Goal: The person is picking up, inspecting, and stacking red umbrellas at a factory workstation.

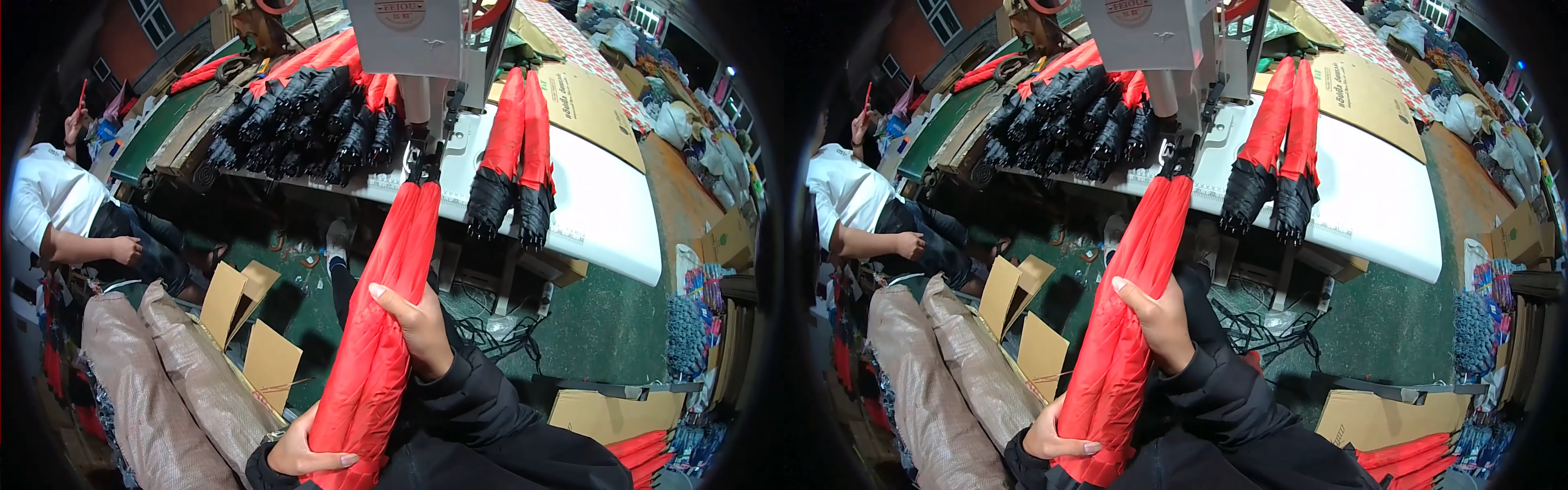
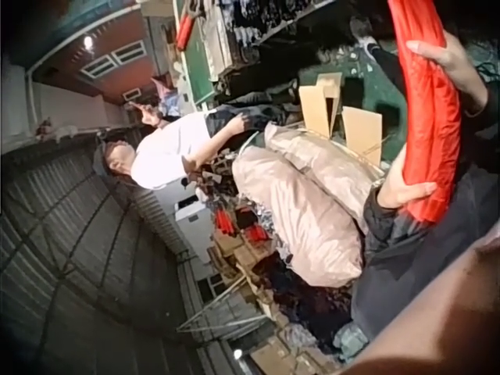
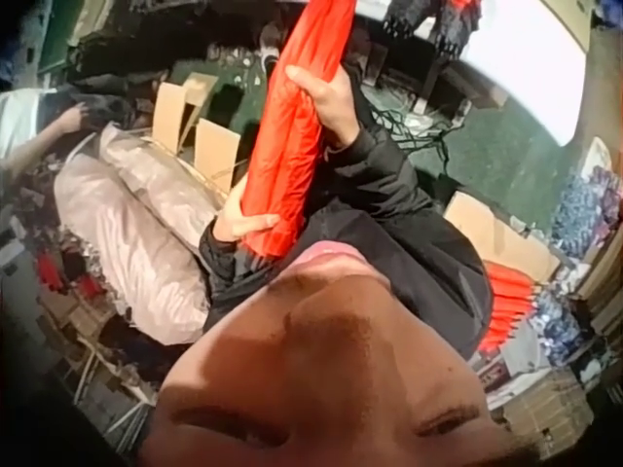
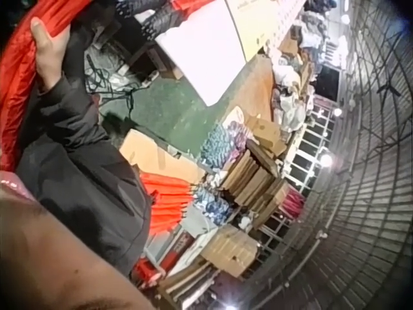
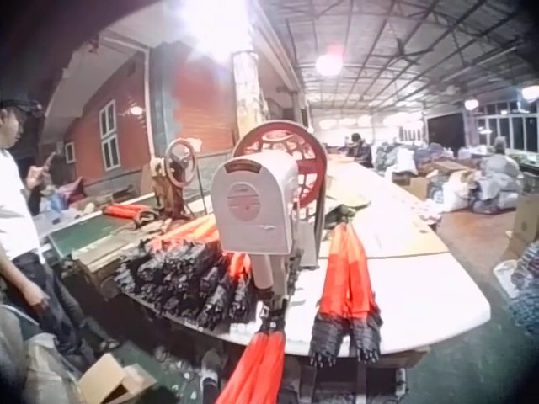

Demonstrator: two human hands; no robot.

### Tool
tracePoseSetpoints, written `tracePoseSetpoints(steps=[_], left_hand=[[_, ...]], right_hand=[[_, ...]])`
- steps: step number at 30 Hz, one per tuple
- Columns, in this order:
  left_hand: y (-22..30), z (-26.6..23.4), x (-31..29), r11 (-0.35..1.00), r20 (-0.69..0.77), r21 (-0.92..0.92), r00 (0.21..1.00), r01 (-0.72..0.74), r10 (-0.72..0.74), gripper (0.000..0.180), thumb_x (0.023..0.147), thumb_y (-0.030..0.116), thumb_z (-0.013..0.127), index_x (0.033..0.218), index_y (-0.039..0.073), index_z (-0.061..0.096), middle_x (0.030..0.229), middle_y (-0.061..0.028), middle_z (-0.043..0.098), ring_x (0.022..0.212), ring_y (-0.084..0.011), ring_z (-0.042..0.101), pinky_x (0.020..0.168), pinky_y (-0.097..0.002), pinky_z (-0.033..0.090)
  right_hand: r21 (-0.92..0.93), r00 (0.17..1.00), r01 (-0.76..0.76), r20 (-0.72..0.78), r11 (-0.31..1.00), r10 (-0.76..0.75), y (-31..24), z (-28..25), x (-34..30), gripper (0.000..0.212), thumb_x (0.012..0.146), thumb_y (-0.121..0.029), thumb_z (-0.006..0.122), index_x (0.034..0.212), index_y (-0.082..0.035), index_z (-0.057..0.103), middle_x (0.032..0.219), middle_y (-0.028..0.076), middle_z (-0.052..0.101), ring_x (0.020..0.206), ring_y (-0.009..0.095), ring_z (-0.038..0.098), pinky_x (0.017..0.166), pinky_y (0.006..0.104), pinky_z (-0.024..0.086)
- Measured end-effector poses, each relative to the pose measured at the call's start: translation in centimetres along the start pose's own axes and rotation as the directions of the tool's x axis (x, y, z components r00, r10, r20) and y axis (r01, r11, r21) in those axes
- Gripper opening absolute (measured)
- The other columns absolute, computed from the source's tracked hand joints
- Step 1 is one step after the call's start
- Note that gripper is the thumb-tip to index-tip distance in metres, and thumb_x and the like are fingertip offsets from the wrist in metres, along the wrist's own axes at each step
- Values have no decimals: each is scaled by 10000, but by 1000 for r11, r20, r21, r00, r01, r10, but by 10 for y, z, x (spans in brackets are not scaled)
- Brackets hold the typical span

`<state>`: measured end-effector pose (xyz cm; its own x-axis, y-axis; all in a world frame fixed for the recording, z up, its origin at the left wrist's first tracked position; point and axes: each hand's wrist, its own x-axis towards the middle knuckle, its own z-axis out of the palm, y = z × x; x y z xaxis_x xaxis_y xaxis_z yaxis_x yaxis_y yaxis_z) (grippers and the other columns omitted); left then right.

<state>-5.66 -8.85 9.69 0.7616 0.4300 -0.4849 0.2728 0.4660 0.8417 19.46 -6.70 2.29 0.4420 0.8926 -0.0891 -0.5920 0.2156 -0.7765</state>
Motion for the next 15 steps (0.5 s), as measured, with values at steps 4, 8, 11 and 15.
tracePoseSetpoints(steps=[4, 8, 11, 15], left_hand=[[2, 0, 3, 1000, 4, 12, 1000, 3, -3, 976, 813, 48, 871, 1589, -29, 284, 1499, -142, 530, 1347, -216, 554, 1152, -382, 429], [4, 5, 5, 1000, -17, -11, 1000, 10, -10, 960, 785, 27, 870, 1571, -40, 322, 1474, -139, 555, 1322, -210, 571, 1135, -374, 438], [6, 9, 5, 999, -50, -48, 999, 12, -15, 935, 768, 13, 863, 1552, -54, 358, 1450, -138, 579, 1298, -203, 588, 1114, -366, 452], [4, 5, 3, 999, 19, -30, 999, 38, -37, 919, 853, 41, 824, 1593, -26, 282, 1504, -137, 524, 1361, -212, 539, 1160, -384, 413]], right_hand=[[5, 1000, -1, -4, 1000, 1, -2, -1, 3, 278, 964, -133, 701, 1195, 0, 625, 1058, 69, 694, 906, 147, 673, 841, 306, 538], [8, 1000, -15, -4, 1000, 15, -1, -4, 4, 287, 962, -132, 703, 1205, -3, 621, 1063, 61, 693, 915, 144, 669, 847, 302, 537], [18, 1000, -17, -6, 1000, 17, -4, -2, 1, 288, 963, -132, 701, 1208, -3, 620, 1063, 61, 695, 913, 147, 672, 843, 301, 541], [42, 999, -20, -25, 999, 21, -9, 1, -4, 277, 981, -139, 692, 1214, -3, 625, 1080, 61, 700, 923, 138, 672, 847, 296, 541]])
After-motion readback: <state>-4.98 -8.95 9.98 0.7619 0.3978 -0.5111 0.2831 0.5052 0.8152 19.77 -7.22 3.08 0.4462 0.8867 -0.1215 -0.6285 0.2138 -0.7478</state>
